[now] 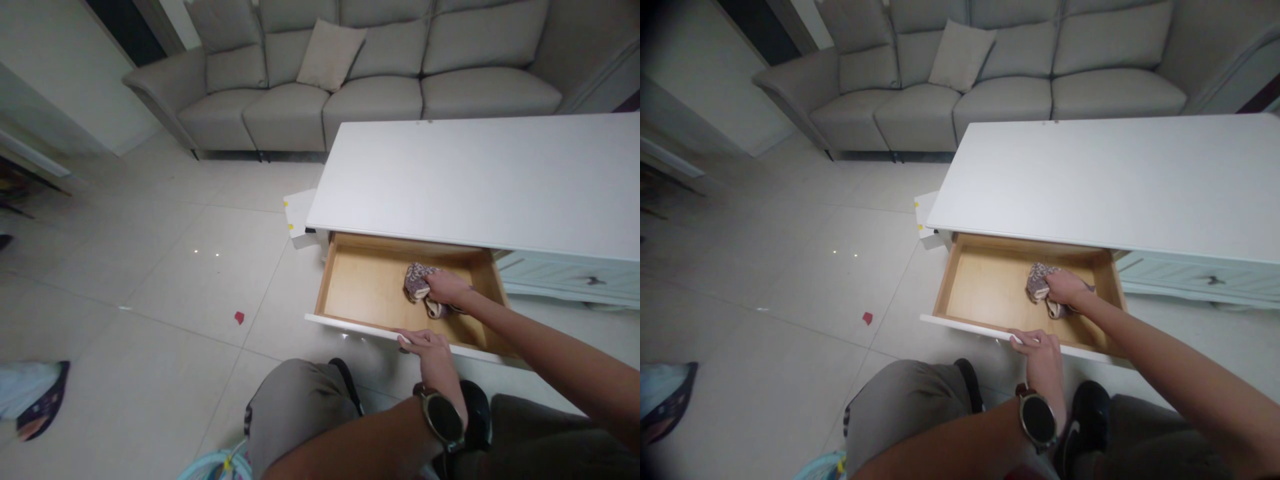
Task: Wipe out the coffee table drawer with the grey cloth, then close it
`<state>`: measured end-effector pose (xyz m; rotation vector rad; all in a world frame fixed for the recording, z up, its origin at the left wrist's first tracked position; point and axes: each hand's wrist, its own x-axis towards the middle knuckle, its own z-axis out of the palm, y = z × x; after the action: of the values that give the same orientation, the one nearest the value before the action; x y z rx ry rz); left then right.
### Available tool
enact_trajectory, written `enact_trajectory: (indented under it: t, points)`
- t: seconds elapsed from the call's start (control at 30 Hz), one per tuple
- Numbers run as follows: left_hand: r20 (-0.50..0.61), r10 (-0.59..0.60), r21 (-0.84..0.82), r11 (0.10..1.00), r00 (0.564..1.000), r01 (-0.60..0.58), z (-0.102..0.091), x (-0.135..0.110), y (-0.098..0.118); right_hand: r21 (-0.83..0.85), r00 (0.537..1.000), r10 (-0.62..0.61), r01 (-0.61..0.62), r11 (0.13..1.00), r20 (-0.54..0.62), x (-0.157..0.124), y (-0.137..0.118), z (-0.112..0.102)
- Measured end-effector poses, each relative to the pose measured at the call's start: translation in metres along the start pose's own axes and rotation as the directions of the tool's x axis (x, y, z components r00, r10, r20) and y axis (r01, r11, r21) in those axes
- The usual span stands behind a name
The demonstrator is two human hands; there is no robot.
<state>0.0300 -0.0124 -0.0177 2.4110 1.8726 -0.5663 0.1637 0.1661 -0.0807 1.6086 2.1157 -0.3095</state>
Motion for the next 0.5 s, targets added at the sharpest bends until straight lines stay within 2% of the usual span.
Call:
enact_trajectory:
  t: [0.33,0.5]
  points:
    - [0.001,0.014,0.012,1.000,1.000,-0.014,0.001,-0.003,0.001,-0.073,0.998,-0.017,0.012,0.997,-0.067,0.016,-0.010,-0.012]
    - [-0.004,-0.001,-0.003,1.000,1.000,0.001,0.002,-0.002,0.003,-0.107,0.994,-0.056,0.046,0.993,-0.097,0.034,-0.025,-0.017]
